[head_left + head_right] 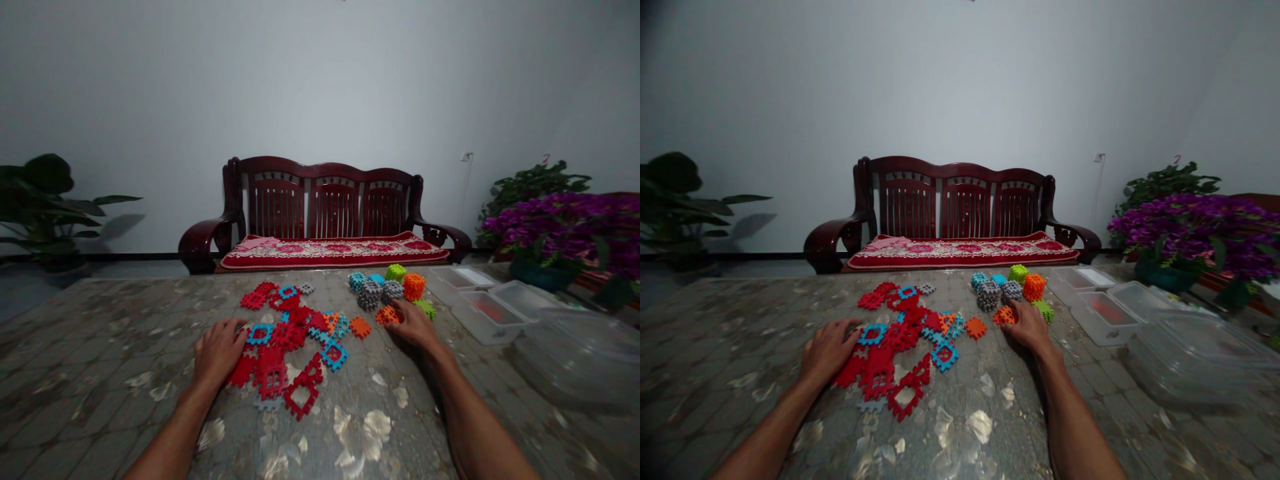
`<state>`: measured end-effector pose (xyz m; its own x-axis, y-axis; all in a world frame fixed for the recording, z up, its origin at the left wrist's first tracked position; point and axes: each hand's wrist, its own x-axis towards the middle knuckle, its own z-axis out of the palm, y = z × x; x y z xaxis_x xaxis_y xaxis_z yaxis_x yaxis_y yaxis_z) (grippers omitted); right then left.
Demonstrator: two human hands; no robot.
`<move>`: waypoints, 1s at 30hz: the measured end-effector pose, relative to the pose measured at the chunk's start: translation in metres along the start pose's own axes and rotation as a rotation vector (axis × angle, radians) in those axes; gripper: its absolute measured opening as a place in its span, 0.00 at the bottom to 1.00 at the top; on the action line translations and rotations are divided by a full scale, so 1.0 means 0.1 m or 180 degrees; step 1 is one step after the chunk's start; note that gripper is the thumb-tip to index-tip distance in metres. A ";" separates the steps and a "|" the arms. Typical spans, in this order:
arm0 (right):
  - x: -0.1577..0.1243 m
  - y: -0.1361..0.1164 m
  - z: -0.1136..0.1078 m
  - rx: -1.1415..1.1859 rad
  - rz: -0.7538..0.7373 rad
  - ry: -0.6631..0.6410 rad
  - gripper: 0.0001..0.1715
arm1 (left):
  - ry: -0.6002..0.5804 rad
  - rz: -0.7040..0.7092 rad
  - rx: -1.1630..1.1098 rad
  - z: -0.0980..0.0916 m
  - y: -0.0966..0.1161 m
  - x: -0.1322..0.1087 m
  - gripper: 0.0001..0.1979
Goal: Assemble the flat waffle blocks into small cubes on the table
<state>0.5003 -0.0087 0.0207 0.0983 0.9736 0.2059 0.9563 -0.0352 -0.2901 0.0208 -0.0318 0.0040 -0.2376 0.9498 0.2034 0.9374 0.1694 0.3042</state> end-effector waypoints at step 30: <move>-0.04 -0.19 0.07 -0.0055 -0.0062 -0.0177 0.43 | -0.0007 0.0052 0.0051 0.01 -0.01 0.00 0.22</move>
<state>0.4799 -0.0098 0.0185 0.0648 0.9851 0.1591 0.9626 -0.0197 -0.2703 0.0200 -0.0316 0.0030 -0.2218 0.9530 0.2062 0.9451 0.1581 0.2859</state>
